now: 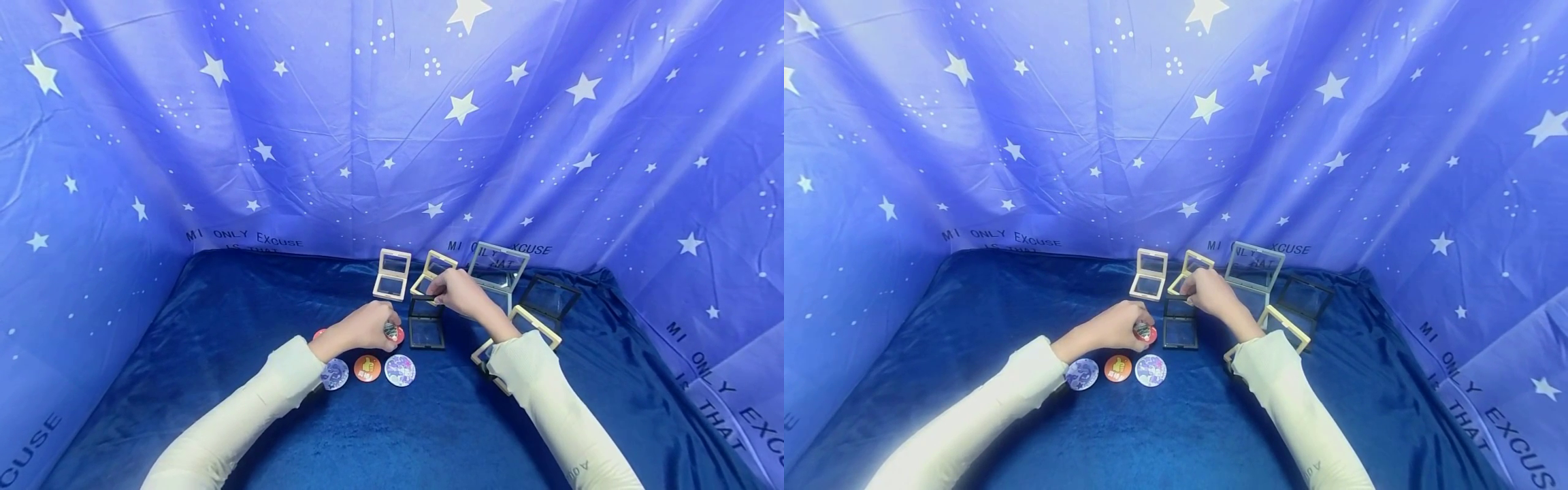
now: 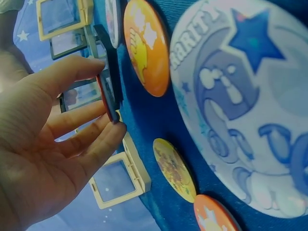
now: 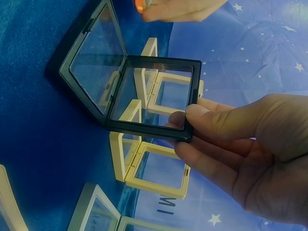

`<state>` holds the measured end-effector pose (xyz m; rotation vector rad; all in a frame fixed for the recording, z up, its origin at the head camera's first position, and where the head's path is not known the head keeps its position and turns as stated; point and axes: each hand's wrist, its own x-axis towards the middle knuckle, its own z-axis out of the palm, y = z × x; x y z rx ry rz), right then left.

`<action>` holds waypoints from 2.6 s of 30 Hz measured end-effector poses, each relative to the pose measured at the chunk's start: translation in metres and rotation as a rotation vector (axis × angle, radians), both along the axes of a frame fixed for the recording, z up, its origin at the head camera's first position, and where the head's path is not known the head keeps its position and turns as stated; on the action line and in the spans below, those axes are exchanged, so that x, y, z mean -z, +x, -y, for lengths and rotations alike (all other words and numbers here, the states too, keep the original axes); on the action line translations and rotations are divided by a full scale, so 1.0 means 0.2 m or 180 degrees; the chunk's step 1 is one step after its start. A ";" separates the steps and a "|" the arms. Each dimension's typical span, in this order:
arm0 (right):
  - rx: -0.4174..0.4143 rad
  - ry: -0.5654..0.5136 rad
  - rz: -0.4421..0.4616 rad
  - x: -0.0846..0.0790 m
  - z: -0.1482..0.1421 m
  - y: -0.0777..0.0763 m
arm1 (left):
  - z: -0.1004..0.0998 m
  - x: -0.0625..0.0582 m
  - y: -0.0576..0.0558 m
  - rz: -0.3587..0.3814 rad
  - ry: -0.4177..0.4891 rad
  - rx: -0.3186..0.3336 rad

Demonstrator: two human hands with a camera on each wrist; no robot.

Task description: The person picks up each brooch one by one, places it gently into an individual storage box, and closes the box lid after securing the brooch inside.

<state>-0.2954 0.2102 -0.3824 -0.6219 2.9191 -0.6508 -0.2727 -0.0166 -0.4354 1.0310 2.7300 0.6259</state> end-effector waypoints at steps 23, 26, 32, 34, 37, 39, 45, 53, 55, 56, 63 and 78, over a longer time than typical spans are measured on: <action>-0.0007 0.0033 -0.0018 0.00 0.00 0.00 | -0.16 -0.03 0.02 -0.0213 0.0312 0.0143; 0.0021 0.0055 -0.0008 0.00 0.00 0.00 | -0.18 -0.02 0.02 -0.0251 0.0294 0.0138; -0.0011 0.0082 -0.0037 0.00 0.00 0.00 | -0.21 -0.02 0.03 -0.0275 0.0241 0.0128; -0.0014 0.0063 -0.0021 0.00 0.00 0.00 | -0.22 -0.01 0.02 -0.0300 0.0218 0.0130; -0.0005 0.0047 0.0000 -0.01 0.00 0.01 | -0.24 -0.01 0.02 -0.0372 0.0183 0.0155; 0.0001 0.0050 -0.0001 -0.01 0.00 0.01 | -0.24 0.00 0.02 -0.0410 0.0168 0.0168; -0.0015 0.0090 -0.0051 -0.01 0.01 0.01 | -0.26 0.00 0.01 -0.0429 0.0091 0.0149; -0.0023 0.0059 -0.0009 0.00 0.01 0.01 | -0.27 0.01 0.01 -0.0291 0.0067 0.0163; -0.0023 0.0056 0.0004 0.00 0.01 0.01 | -0.27 0.01 0.00 -0.0299 0.0060 0.0183; -0.0020 0.0057 0.0009 0.00 0.01 0.01 | -0.27 0.01 0.00 -0.0302 0.0057 0.0195; 0.0014 0.0058 0.0012 0.00 0.01 0.00 | -0.28 0.02 -0.01 -0.0260 0.0027 0.0244; -0.0040 0.0061 -0.0045 0.00 0.01 0.00 | -0.29 0.05 -0.02 -0.0297 0.0008 0.0274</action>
